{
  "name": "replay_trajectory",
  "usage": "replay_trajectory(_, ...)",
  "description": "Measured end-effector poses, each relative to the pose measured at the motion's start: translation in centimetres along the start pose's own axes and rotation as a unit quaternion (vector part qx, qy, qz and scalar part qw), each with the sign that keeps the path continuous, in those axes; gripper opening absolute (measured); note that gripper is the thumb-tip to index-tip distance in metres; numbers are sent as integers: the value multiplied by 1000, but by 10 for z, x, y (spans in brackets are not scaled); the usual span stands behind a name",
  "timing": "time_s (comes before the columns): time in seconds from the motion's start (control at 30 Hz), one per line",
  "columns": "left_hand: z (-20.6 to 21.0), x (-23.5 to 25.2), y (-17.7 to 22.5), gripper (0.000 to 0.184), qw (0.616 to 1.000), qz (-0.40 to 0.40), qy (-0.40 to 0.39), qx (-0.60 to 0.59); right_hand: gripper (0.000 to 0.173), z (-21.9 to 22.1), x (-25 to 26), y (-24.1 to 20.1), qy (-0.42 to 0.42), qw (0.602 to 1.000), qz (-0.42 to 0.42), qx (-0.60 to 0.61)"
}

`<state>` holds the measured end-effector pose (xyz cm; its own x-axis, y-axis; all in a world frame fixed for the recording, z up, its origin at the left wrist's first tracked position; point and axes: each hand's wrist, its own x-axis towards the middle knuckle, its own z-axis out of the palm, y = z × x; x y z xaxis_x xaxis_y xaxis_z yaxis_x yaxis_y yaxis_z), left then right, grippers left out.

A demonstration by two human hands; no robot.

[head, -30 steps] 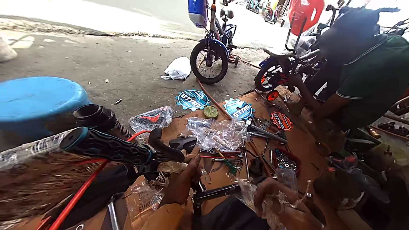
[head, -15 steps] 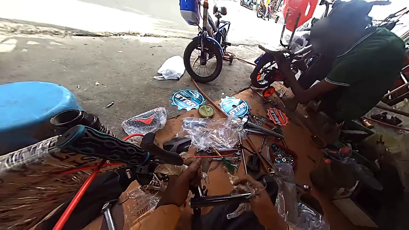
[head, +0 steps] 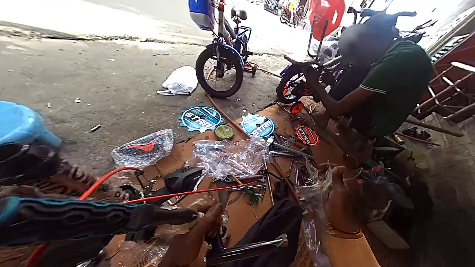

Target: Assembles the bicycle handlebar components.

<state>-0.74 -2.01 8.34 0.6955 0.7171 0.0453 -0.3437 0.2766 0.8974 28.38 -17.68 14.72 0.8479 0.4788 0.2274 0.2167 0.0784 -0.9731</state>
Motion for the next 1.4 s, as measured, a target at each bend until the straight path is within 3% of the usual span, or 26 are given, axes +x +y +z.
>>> replay_trajectory(0.1, -4, 0, -3, 26, 1000, -3, 3, 23, 47, -33, 4, -6, 79, 990, -2, -115)
replay_trajectory(0.17, -5, 1, -2, 26, 1000, 0, 16, 24, 40, -57, 7, 1, 120, 982, 2, -147)
replay_trajectory(0.23, -5, 4, -2, 26, 1000, 2, 21, 22, 25, -78, 6, 15, 107, 976, 1, -192)
replay_trajectory(0.27, -4, 6, -3, 27, 1000, 4, 19, 22, 26, -88, 4, 23, 73, 970, 16, -230)
replay_trajectory(0.33, 2, 11, -6, 30, 999, -1, 27, 29, 48, -108, -7, 40, -50, 929, 81, -358)
replay_trajectory(0.43, 11, 14, 6, 29, 996, -48, 47, 61, 78, -101, -25, 49, -254, 790, 214, -515)
replay_trajectory(0.47, 16, 16, 12, 26, 995, -60, 55, 61, 76, -94, -31, 49, -263, 782, 210, -525)
replay_trajectory(0.6, -1, 14, 0, 37, 994, 19, 14, 109, 41, -55, -45, 37, -178, 897, 31, -404)
replay_trajectory(0.67, -4, 12, 4, 49, 985, 18, 17, 173, 42, -25, -46, 22, -245, 930, 31, -274)
replay_trajectory(0.7, -4, 11, 7, 53, 981, 14, 15, 195, 43, -11, -45, 15, -324, 924, 64, -190)
replay_trajectory(0.77, -5, 9, 10, 60, 981, 10, -1, 193, 46, 17, -37, 7, -498, 855, 133, -58)
replay_trajectory(0.83, -3, 4, 12, 67, 989, 3, -12, 149, 52, 48, -36, 11, -588, 797, 134, -42)
replay_trajectory(0.9, -1, -3, 18, 74, 993, -7, -15, 117, 61, 77, -45, 20, -626, 768, 106, -82)
replay_trajectory(0.97, -3, -14, 23, 71, 993, -24, -16, 117, 68, 99, -61, 28, -647, 754, 91, -70)
replay_trajectory(1.0, -9, -16, 24, 77, 990, -26, -66, 123, 65, 106, -69, 30, -655, 749, 90, -43)
replay_trajectory(1.07, -15, -14, 28, 79, 982, -32, -96, 163, 46, 112, -80, 32, -656, 748, 98, 18)
replay_trajectory(1.27, -7, -13, 48, 51, 932, -131, 42, 336, 34, 112, -89, 44, -567, 810, 124, 81)
replay_trajectory(1.4, -1, -6, 50, 63, 867, -184, 50, 460, 29, 107, -92, 51, -519, 829, 170, 125)
